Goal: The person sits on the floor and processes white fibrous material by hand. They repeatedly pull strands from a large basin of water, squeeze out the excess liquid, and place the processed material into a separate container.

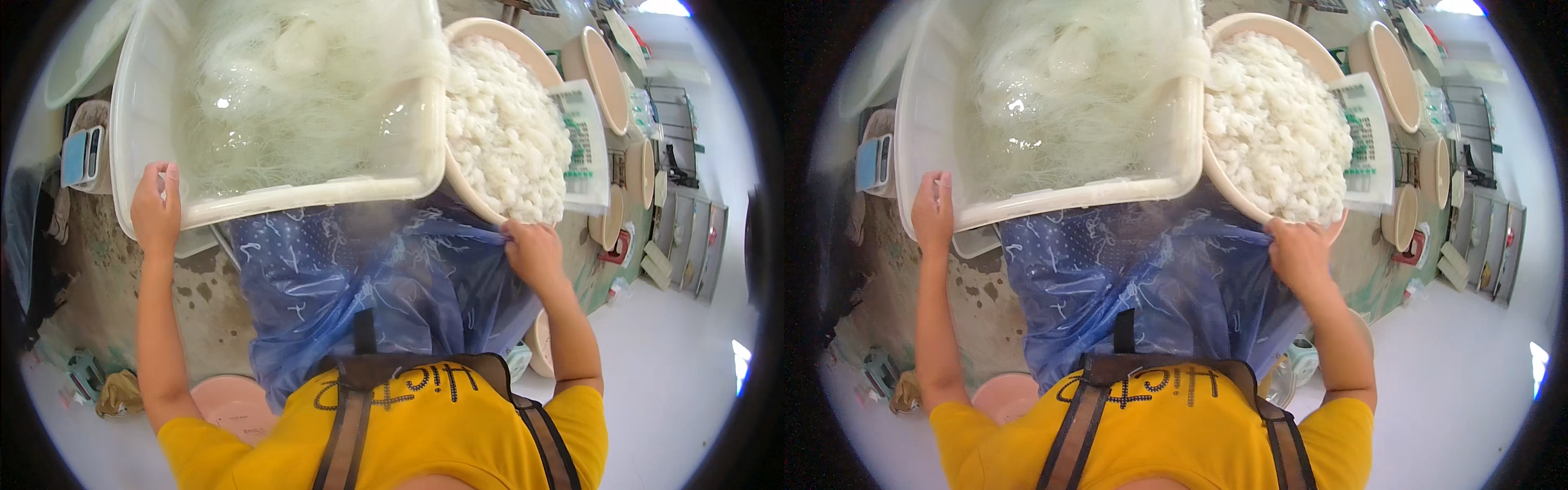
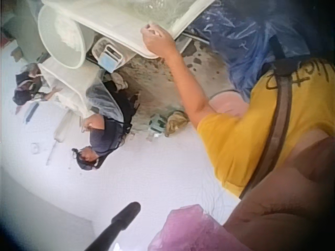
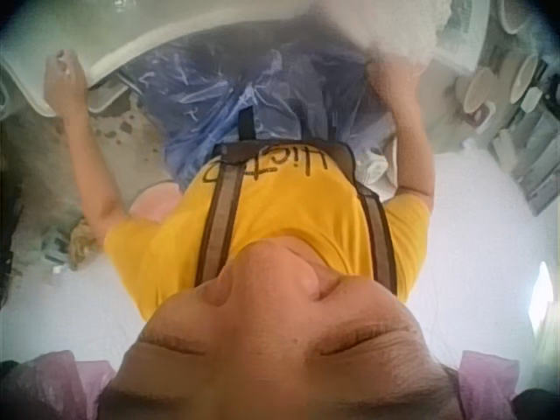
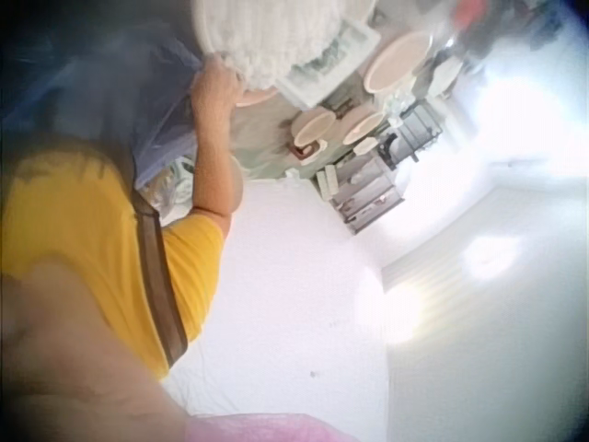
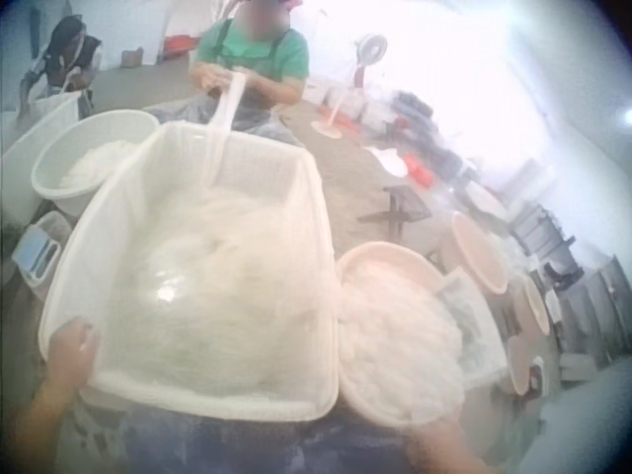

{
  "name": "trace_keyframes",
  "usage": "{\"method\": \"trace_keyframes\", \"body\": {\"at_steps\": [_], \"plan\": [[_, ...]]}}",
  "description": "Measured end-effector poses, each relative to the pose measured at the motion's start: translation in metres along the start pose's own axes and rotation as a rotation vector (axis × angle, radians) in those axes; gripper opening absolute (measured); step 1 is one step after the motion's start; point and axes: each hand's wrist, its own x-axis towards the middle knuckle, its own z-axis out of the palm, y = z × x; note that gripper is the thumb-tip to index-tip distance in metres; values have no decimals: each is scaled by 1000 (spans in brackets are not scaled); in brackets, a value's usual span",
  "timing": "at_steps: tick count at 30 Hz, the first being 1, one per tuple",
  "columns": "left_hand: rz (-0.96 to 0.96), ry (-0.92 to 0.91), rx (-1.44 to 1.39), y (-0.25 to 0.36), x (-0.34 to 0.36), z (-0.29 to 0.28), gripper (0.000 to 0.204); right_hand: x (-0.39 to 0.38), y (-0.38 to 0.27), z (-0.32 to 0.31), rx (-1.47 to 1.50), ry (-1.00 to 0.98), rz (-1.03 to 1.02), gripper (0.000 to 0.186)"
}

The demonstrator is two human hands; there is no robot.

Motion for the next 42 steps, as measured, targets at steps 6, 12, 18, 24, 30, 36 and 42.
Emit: {"method": "trace_keyframes", "body": {"at_steps": [6, 12, 18, 24, 30, 36, 42], "plan": [[-93, -84, 76, 10, 5, -8, 27, 91, -57, -41, 736, 54, -338, 32], [-76, -66, 91, 9, 9, -8, 23, 236, -154, 29, -150, 28, -827, 85], [-114, -43, 64, 5, 6, -5, 20, 292, -217, 90, -644, -257, -924, 80], [-98, -16, 73, 7, 5, -4, 15, 275, -155, 133, -843, -496, -864, 24], [-135, -54, 21, 12, 6, -5, 17, 185, -78, -7, -170, -278, -744, 22], [-87, -8, 70, 12, 5, -7, 19, 49, -25, -180, 601, 105, -361, 34], [-61, 7, 53, 11, 10, -5, 21, -32, 11, -328, 633, 860, -398, 36]]}}
